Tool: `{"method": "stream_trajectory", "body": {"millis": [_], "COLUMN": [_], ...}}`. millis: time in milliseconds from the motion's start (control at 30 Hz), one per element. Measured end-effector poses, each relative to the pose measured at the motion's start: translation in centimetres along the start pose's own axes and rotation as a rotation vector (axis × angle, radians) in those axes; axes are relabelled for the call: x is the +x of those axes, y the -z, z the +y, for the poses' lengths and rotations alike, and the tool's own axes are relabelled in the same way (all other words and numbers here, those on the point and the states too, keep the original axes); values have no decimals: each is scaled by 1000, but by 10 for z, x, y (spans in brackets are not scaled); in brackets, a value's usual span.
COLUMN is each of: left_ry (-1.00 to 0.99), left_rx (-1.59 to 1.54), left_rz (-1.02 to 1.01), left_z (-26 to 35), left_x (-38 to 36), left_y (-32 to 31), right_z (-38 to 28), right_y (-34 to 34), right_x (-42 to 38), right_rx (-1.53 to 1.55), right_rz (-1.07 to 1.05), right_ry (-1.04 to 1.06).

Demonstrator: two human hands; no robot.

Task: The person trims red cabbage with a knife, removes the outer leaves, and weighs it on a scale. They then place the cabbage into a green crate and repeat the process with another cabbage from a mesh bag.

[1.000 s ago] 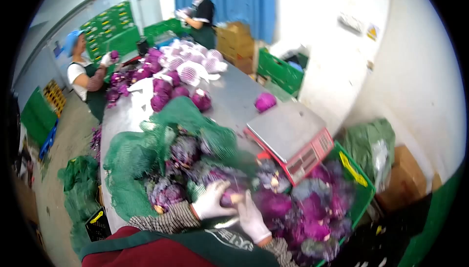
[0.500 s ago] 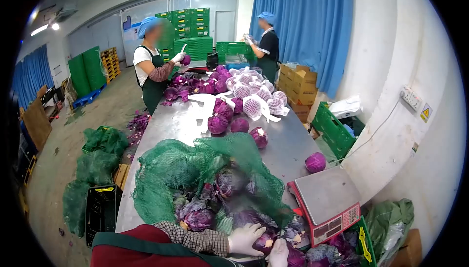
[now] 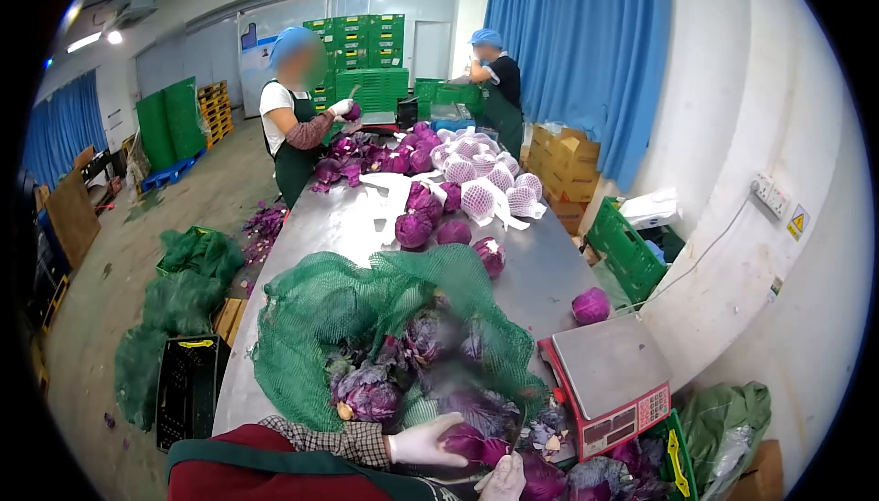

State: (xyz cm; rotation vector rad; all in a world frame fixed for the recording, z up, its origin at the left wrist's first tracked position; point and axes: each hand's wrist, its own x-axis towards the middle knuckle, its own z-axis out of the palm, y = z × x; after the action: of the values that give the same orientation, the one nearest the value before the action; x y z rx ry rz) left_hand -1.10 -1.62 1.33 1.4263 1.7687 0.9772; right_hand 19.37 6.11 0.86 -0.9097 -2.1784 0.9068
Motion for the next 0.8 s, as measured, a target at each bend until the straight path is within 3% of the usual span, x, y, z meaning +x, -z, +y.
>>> {"method": "stream_trajectory", "body": {"millis": [100, 133, 167, 233, 300, 367, 400, 467, 500, 567, 633, 700, 800], "left_ry": [36, 74, 113, 160, 289, 386, 365, 346, 336, 354, 243, 187, 252], "left_rx": [111, -10, -213, -350, -585, -725, -771, -707, -579, -499, -330, -260, -127], "left_rz": [49, 61, -12, -67, -38, 16, 51, 23, 30, 32, -23, -61, -91], "left_z": [-3, -9, -9, -32, -30, -32, -37, -37, -62, -16, -22, -8, -12], "left_x": [16, 18, 17, 17, 8, 6, 7, 12, 21, 18, 29, 35, 43], "left_y": [-3, -5, 1, 6, 18, 24, 21, 20, 11, 20, 17, 19, 16], "right_z": [-34, 19, -22, -17, 18, 21, 17, 5, 35, 105, 93, 21, -12], "right_y": [17, -10, 15, 39, 49, 83, 111, 156, 163, 175, 170, 136, 55], "right_x": [9, 0, 3, 1, -18, -26, -21, -11, -13, -24, -11, 5, 14], "right_rx": [515, 127, 637, 685, 680, 710, 556, 402, 291, -71, -105, 51, 259], "right_rz": [-74, 197, 115, 147, 247, 474, 447, 544, 632, 735, 704, 431, 111], "right_ry": [-522, 193, -497, -609, -588, -617, -757, -792, -649, -348, -303, -182, -40]}}
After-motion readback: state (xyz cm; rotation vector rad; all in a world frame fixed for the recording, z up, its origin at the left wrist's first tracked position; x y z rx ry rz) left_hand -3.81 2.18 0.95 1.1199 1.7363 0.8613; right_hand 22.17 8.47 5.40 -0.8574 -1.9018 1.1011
